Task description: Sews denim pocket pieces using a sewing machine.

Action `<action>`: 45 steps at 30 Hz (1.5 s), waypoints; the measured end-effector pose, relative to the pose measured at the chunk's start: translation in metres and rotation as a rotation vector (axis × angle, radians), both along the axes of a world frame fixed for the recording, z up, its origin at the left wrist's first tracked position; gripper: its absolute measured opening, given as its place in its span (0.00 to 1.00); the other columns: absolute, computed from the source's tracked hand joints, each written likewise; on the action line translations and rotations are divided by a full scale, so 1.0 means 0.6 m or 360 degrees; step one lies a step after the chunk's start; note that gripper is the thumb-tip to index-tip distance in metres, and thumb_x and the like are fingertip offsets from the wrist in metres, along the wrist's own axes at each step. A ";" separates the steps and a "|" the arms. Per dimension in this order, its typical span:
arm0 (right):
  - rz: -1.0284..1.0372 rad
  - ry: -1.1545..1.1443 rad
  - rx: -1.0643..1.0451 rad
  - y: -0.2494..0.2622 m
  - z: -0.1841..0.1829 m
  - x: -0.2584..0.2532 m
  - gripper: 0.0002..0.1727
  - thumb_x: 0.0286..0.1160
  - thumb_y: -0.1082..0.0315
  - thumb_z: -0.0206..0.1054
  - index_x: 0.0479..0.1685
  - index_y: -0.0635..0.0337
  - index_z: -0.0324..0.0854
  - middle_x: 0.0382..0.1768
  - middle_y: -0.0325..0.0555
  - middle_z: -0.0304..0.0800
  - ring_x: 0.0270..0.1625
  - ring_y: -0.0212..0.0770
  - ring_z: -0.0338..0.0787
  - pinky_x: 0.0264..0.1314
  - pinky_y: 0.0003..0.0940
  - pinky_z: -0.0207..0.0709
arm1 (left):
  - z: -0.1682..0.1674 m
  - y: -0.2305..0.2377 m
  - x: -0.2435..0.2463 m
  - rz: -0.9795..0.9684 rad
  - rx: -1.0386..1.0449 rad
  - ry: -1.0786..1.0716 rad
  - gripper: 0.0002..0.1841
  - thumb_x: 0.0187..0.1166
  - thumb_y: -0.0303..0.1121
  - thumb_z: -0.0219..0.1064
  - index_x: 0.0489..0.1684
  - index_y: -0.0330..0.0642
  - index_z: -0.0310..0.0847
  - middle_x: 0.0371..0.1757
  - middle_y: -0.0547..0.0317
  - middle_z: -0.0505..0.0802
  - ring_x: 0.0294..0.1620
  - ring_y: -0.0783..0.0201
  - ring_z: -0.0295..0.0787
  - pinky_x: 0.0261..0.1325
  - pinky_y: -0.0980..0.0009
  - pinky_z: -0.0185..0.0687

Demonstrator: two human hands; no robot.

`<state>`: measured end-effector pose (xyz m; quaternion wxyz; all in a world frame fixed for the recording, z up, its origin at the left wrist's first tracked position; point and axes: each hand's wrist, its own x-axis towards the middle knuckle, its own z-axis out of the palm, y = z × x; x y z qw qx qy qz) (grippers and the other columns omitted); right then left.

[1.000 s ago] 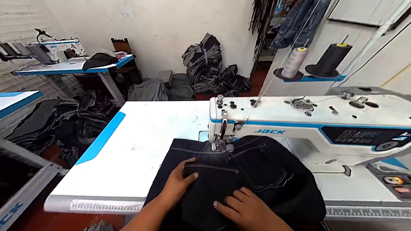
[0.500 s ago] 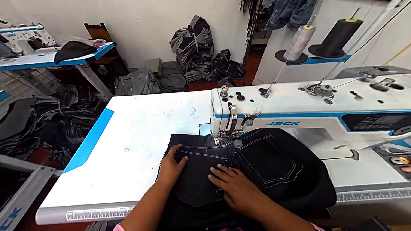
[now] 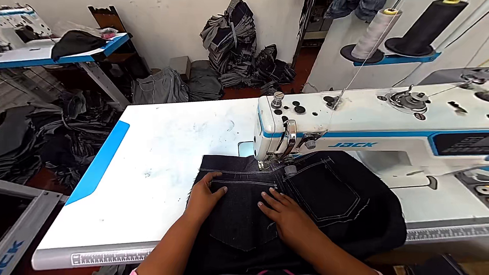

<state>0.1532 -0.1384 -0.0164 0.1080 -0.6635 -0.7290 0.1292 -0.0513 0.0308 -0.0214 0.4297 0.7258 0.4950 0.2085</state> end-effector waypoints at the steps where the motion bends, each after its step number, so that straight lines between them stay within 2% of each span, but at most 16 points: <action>1: -0.0051 0.0010 -0.0093 0.004 0.008 -0.004 0.35 0.67 0.88 0.57 0.77 0.54 0.81 0.84 0.52 0.74 0.89 0.61 0.67 0.86 0.59 0.62 | 0.001 0.000 0.000 -0.0004 -0.0016 0.0005 0.24 0.71 0.28 0.79 0.67 0.41 0.82 0.48 0.48 0.96 0.47 0.58 0.94 0.57 0.57 0.87; 3: -0.0092 0.0013 -0.0066 0.005 0.007 -0.004 0.34 0.68 0.89 0.56 0.76 0.56 0.82 0.83 0.52 0.75 0.88 0.60 0.69 0.85 0.57 0.64 | 0.000 -0.001 -0.001 0.0005 -0.0025 -0.0017 0.23 0.70 0.27 0.80 0.66 0.41 0.82 0.48 0.48 0.96 0.47 0.59 0.95 0.57 0.58 0.88; 8: -0.0012 -0.0026 0.0329 -0.001 -0.031 0.009 0.34 0.55 0.91 0.63 0.67 0.61 0.87 0.76 0.52 0.84 0.81 0.59 0.79 0.78 0.56 0.75 | -0.003 -0.003 -0.002 0.0057 -0.0016 -0.0065 0.24 0.68 0.28 0.81 0.64 0.41 0.83 0.48 0.51 0.96 0.48 0.63 0.95 0.57 0.62 0.88; 12: 0.0024 -0.0066 0.0467 -0.004 -0.047 0.010 0.34 0.49 0.90 0.67 0.64 0.61 0.89 0.73 0.51 0.86 0.78 0.59 0.83 0.75 0.55 0.78 | 0.003 0.000 -0.001 0.0072 -0.0083 -0.0033 0.24 0.69 0.27 0.81 0.65 0.39 0.82 0.46 0.50 0.96 0.44 0.62 0.95 0.54 0.62 0.89; 23: 0.0012 -0.0027 0.0449 -0.008 -0.045 0.009 0.34 0.51 0.88 0.65 0.66 0.62 0.87 0.75 0.52 0.85 0.79 0.58 0.81 0.78 0.54 0.75 | 0.000 0.004 0.001 0.0080 -0.0101 -0.0094 0.25 0.64 0.22 0.82 0.62 0.38 0.83 0.46 0.50 0.96 0.44 0.63 0.96 0.52 0.64 0.90; 27: -0.0047 0.0015 0.0487 -0.007 -0.046 0.006 0.32 0.50 0.89 0.65 0.64 0.65 0.88 0.74 0.54 0.85 0.78 0.59 0.82 0.76 0.54 0.77 | -0.002 0.005 0.003 0.0055 -0.0031 -0.0076 0.24 0.64 0.23 0.82 0.62 0.38 0.84 0.44 0.51 0.95 0.42 0.64 0.94 0.51 0.64 0.88; 36: -0.0008 -0.0064 0.0517 -0.009 -0.049 0.008 0.33 0.46 0.87 0.67 0.63 0.66 0.88 0.73 0.53 0.87 0.76 0.58 0.84 0.75 0.53 0.78 | -0.003 0.005 0.004 0.0099 -0.0092 -0.0105 0.24 0.63 0.24 0.83 0.61 0.40 0.84 0.41 0.53 0.96 0.40 0.65 0.95 0.50 0.67 0.89; 42: -0.0040 -0.0036 0.0534 -0.010 -0.049 0.007 0.34 0.42 0.86 0.68 0.62 0.67 0.88 0.74 0.54 0.85 0.79 0.58 0.81 0.75 0.52 0.78 | 0.000 0.006 0.005 0.0057 -0.0100 -0.0020 0.24 0.66 0.28 0.83 0.62 0.42 0.84 0.43 0.54 0.96 0.41 0.65 0.94 0.51 0.65 0.89; 45: -0.0037 -0.0079 0.0548 -0.011 -0.050 0.007 0.33 0.43 0.85 0.68 0.62 0.67 0.88 0.72 0.53 0.87 0.77 0.56 0.84 0.75 0.50 0.78 | 0.001 0.005 0.004 0.0047 -0.0091 0.0014 0.23 0.67 0.29 0.82 0.62 0.43 0.84 0.44 0.53 0.96 0.42 0.64 0.94 0.52 0.63 0.88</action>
